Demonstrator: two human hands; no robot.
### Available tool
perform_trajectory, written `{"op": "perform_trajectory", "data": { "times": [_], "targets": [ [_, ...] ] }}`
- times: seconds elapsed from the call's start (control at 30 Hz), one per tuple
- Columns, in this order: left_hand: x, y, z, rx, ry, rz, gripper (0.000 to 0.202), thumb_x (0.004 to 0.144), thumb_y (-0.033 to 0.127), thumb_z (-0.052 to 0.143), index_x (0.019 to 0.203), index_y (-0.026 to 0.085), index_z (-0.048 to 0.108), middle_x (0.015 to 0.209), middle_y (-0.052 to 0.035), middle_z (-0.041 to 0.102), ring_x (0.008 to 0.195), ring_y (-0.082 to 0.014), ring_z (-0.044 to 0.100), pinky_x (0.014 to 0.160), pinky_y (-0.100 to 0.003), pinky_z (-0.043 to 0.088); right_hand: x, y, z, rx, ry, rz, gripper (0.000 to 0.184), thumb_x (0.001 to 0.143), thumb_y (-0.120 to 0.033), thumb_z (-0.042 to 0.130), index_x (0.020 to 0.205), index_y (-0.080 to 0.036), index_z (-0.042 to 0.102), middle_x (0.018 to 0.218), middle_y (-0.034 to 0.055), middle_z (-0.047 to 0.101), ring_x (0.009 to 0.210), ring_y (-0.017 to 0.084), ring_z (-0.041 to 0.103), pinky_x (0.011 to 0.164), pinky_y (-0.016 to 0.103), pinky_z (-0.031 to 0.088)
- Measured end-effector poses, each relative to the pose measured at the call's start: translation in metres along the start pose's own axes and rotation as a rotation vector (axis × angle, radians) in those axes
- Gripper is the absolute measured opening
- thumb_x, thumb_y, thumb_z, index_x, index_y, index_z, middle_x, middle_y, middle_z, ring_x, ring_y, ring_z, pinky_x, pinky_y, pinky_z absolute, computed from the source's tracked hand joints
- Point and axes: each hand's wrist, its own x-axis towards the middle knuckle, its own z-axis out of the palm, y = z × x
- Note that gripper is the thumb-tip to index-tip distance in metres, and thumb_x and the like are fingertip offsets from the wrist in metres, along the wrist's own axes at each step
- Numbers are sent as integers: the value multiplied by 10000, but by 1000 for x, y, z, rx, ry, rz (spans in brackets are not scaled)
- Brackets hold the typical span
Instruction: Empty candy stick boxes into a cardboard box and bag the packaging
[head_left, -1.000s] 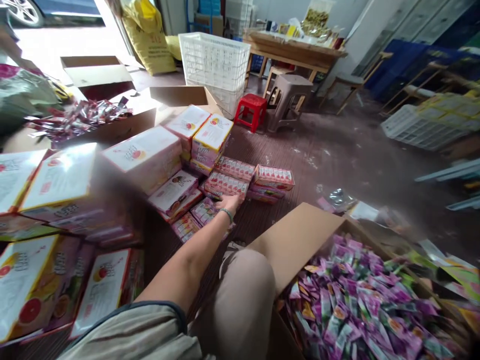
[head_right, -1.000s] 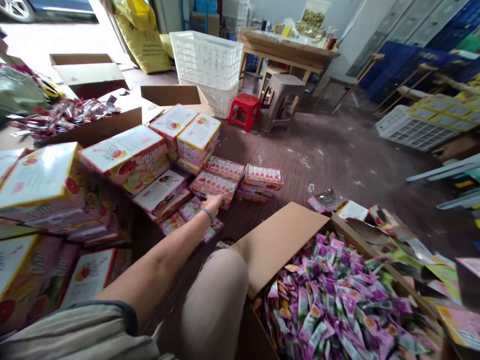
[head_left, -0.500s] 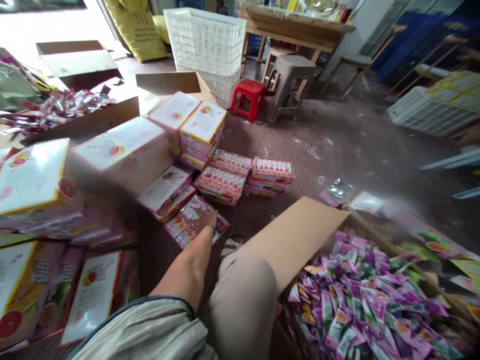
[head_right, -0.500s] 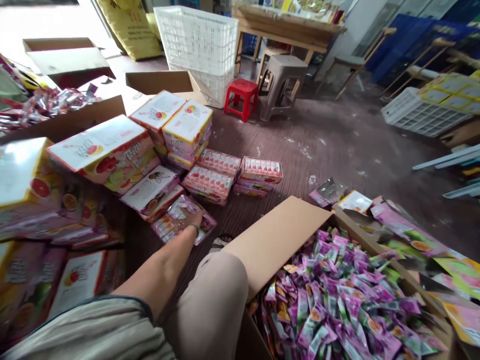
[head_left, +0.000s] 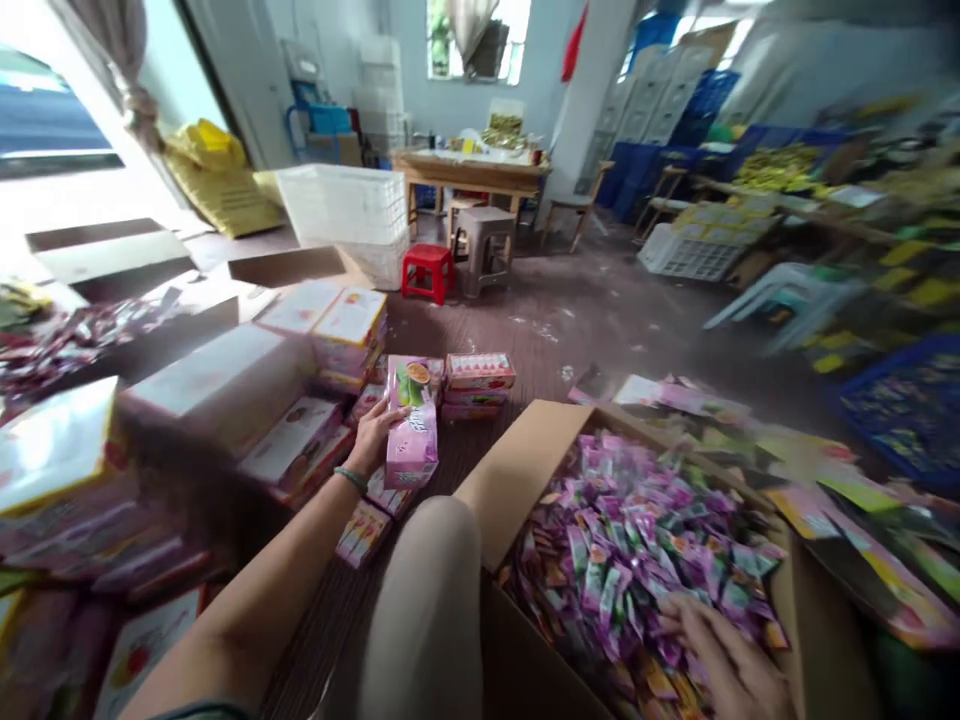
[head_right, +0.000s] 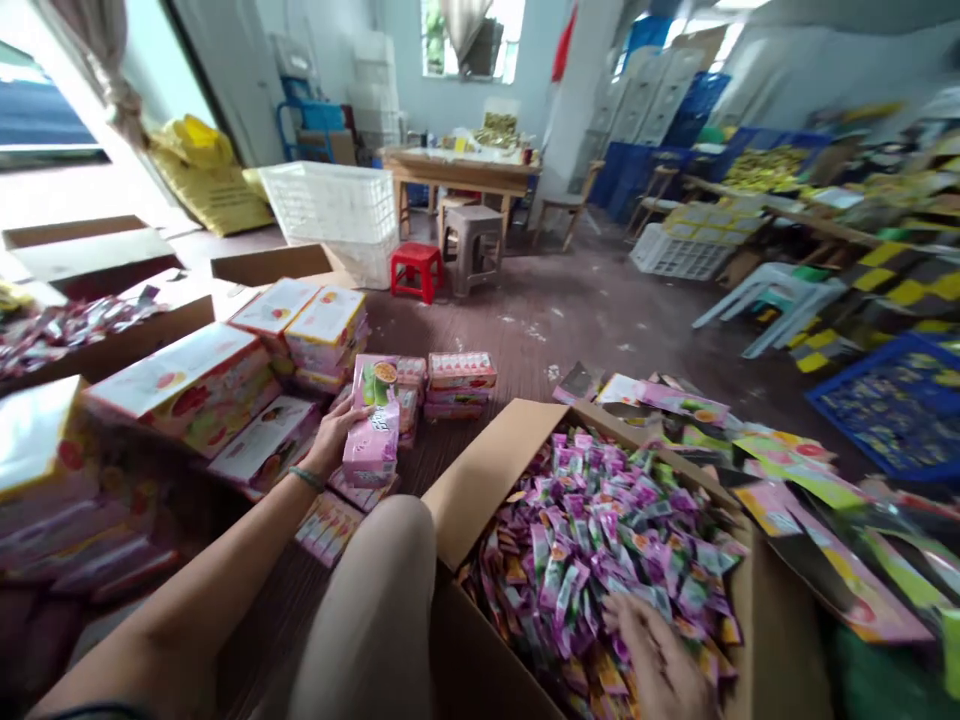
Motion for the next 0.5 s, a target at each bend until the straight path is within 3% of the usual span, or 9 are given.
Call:
{"op": "perform_trajectory", "data": {
  "times": [0.07,0.13,0.2,0.23,0.3,0.37,0.43,0.5],
  "targets": [
    [-20,31,44,-8,-257,28,670,596,318,887,1210,101,730,842,-40,750,596,-127,606,554,-221,476,-6,-33,4,-74,25,-384,351,865,-558,675,1018,-259,776,1060,93,780,984,300,747,857,381,628],
    [-46,47,92,57,-506,-11,693,596,348,898,1225,111,733,806,-37,746,564,-130,600,526,-223,462,-9,-70,4,-179,135,-835,250,969,-353,610,1161,-243,727,1125,79,762,1044,249,727,947,362,588],
    [-76,44,139,147,-746,-87,730,606,351,895,1275,119,717,791,-39,745,578,-151,623,548,-238,476,-9,-101,1,-306,191,-1115,324,1005,-292,584,1313,-209,641,1227,103,720,1185,246,660,1046,379,530],
    [-92,36,159,195,-865,-128,753,609,339,893,1306,125,705,776,-34,741,576,-153,622,558,-244,477,-9,-111,-1,-378,192,-1175,350,1023,-313,558,1348,-192,609,1277,120,693,1249,258,616,1086,407,495],
    [-121,11,190,278,-1070,-197,799,603,296,886,1357,133,676,736,-13,724,545,-131,583,560,-240,457,-7,-119,-4,-499,179,-1185,345,1051,-376,491,1275,-153,629,1255,149,682,1240,283,585,1074,447,464],
    [-145,-16,208,341,-1197,-240,817,592,259,877,1371,131,666,718,2,711,537,-112,538,554,-229,426,-8,-112,-4,-615,155,-1086,351,1065,-411,435,1052,-153,672,1064,139,703,1056,283,610,950,450,456],
    [-159,-39,216,383,-1241,-263,807,565,227,875,1343,123,685,762,-8,723,602,-126,554,595,-235,438,-11,-97,-3,-707,101,-966,389,1057,-456,446,873,-171,636,866,97,670,868,256,582,833,423,399],
    [-165,-52,217,437,-1240,-252,759,553,203,871,1291,113,718,807,-26,733,678,-151,578,649,-248,456,-12,-82,-1,-744,-4,-877,410,1022,-531,515,835,-178,606,798,68,646,812,241,559,807,399,341]
  ]
}}
